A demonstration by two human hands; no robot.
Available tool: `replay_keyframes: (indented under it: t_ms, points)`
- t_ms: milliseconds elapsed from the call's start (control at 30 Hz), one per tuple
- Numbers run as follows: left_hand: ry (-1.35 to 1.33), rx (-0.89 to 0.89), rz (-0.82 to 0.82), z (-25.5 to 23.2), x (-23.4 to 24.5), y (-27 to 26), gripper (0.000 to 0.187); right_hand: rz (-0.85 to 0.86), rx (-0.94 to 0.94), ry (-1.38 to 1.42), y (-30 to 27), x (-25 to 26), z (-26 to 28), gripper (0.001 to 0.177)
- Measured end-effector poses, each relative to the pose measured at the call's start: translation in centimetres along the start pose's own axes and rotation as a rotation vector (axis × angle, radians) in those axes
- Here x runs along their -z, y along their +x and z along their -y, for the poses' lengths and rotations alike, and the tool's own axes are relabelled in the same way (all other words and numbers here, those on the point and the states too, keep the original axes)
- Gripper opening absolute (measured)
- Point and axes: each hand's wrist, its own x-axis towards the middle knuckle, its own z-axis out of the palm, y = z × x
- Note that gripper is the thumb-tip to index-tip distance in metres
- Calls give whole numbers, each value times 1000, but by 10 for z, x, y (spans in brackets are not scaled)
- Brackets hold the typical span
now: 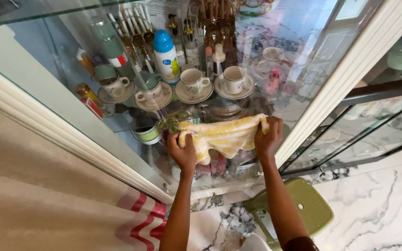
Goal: Wiping the glass surfaces and frame of a display cabinet using a cloth.
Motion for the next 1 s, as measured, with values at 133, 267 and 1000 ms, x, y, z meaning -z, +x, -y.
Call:
replay_keyframes:
  t_ms: [133, 267, 1000]
  points:
    - [-2, -14, -46, -16, -11, 2, 19, 35, 16, 19, 17, 8, -10, 29]
    - [29, -52, -125, -52, -36, 6, 20, -38, 61, 73, 60, 20, -22, 29]
    - [83, 174, -138, -46, -108, -94, 20, 94, 17, 42, 52, 73, -111, 25]
